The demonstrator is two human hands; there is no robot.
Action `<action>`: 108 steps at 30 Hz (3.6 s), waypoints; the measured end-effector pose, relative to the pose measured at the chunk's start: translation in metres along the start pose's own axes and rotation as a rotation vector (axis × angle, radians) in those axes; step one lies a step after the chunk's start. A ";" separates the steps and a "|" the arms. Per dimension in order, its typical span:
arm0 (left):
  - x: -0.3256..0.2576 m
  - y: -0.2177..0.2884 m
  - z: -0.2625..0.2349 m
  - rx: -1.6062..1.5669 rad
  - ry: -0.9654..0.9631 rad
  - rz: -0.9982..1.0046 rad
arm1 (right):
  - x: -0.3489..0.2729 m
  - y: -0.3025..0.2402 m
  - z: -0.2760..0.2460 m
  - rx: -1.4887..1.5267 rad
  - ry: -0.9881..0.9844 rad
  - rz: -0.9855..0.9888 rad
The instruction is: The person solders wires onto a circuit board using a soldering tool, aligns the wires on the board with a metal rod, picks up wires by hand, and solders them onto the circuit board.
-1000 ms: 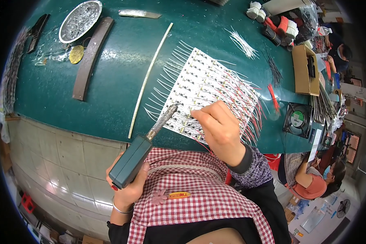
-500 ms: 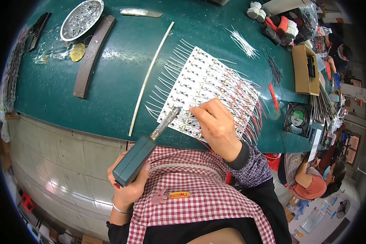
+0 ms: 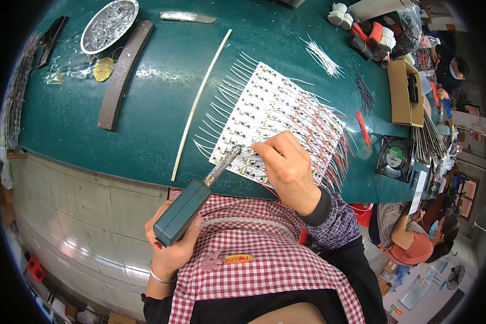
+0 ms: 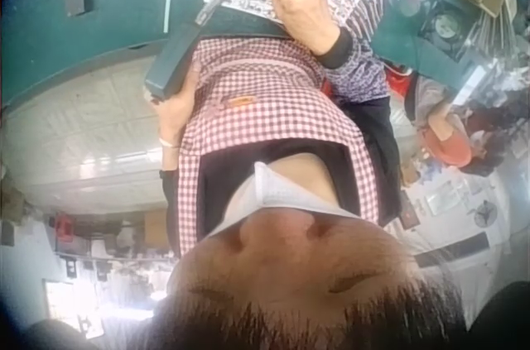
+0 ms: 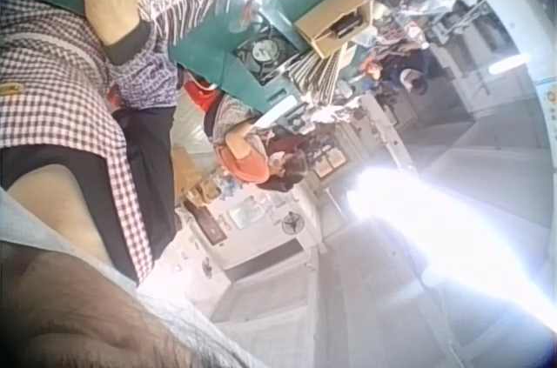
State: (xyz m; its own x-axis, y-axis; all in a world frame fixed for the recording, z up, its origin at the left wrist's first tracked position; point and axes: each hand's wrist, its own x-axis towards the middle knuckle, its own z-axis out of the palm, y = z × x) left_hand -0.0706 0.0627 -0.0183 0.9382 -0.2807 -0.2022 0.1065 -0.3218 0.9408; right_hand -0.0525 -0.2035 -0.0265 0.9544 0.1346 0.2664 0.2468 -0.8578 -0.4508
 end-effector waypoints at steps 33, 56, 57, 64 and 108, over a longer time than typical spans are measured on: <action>-0.019 -0.015 -0.006 -0.054 0.079 -0.023 | -0.002 -0.022 -0.011 0.036 0.078 -0.032; -0.017 -0.010 -0.004 -0.033 0.024 -0.001 | -0.011 -0.012 0.004 -0.028 -0.009 -0.025; -0.017 -0.011 -0.004 -0.032 0.024 -0.001 | -0.011 -0.012 0.003 -0.032 -0.014 -0.024; -0.023 -0.016 -0.005 -0.027 0.083 -0.008 | -0.012 -0.012 0.002 -0.040 -0.030 -0.029; -0.033 -0.023 -0.010 -0.060 0.047 0.014 | -0.018 -0.011 0.021 0.163 0.102 -0.004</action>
State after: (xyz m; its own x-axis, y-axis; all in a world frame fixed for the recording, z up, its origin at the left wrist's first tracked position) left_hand -0.1005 0.0880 -0.0305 0.9541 -0.2417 -0.1769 0.1111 -0.2629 0.9584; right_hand -0.0686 -0.1862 -0.0445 0.9335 0.0800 0.3495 0.2825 -0.7643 -0.5797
